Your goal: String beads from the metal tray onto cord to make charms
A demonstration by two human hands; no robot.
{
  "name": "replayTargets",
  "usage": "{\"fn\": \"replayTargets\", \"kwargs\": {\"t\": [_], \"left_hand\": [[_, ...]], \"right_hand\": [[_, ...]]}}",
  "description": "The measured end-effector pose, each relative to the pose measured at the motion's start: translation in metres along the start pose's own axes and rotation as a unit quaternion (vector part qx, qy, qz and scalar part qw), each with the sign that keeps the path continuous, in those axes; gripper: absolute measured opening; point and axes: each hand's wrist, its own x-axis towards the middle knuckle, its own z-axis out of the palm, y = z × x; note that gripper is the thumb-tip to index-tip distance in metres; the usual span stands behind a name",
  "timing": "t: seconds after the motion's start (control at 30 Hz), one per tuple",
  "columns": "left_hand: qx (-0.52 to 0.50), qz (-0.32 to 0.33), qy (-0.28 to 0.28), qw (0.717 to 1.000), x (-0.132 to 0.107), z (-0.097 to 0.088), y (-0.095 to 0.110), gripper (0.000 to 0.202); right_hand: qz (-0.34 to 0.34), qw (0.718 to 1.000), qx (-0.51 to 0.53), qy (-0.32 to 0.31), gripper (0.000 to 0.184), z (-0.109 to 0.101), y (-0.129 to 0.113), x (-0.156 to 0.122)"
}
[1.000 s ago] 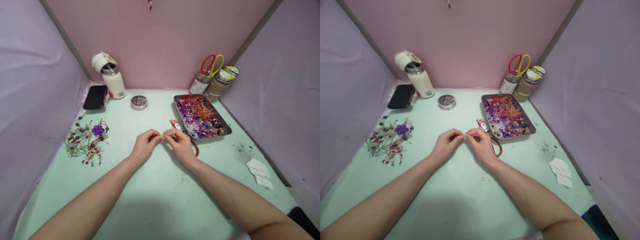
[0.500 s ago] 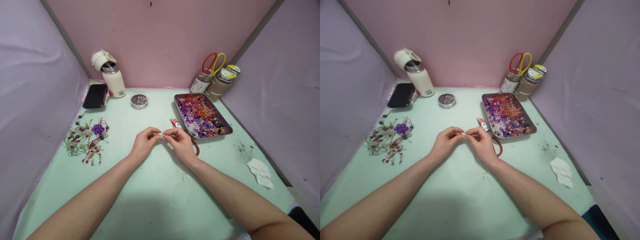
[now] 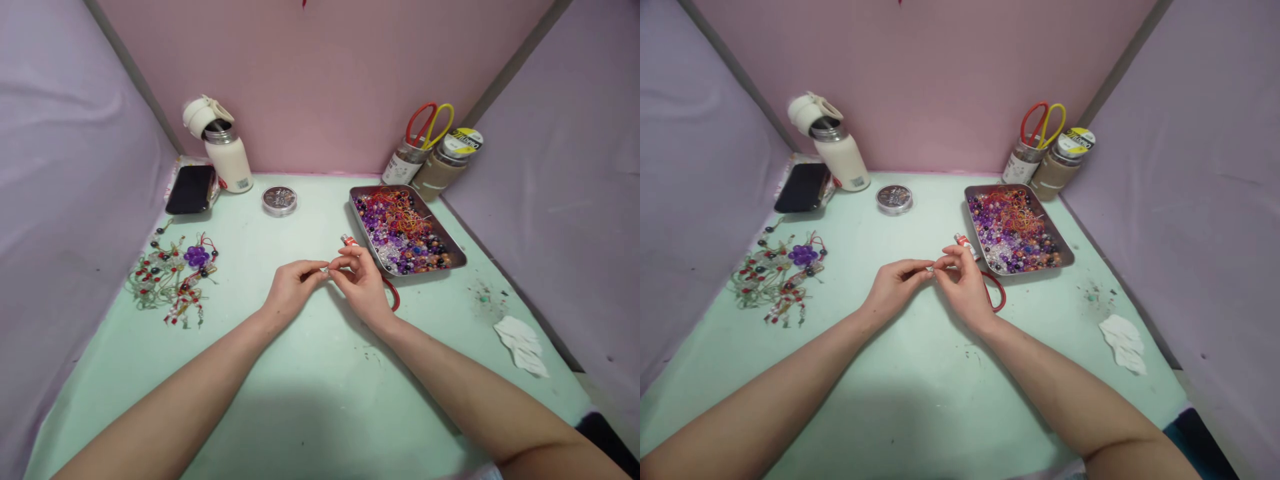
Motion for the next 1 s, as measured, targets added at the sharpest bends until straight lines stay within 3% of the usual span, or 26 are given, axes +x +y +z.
{"fn": "replayTargets", "kwargs": {"t": [0.57, 0.77, 1.0], "left_hand": [[0.132, 0.090, -0.055, 0.986, -0.002, 0.001, 0.003, 0.016], [0.180, 0.123, -0.084, 0.972, -0.002, 0.001, 0.001, 0.015], [0.117, 0.074, -0.074, 0.988, -0.003, 0.001, 0.003, 0.017]], "right_hand": [[-0.010, 1.000, 0.017, 0.004, 0.025, 0.002, -0.001, 0.000], [-0.066, 0.992, 0.055, 0.095, 0.022, -0.004, -0.011, 0.006], [-0.045, 0.994, 0.061, 0.078, 0.024, -0.009, -0.004, 0.010]]}}
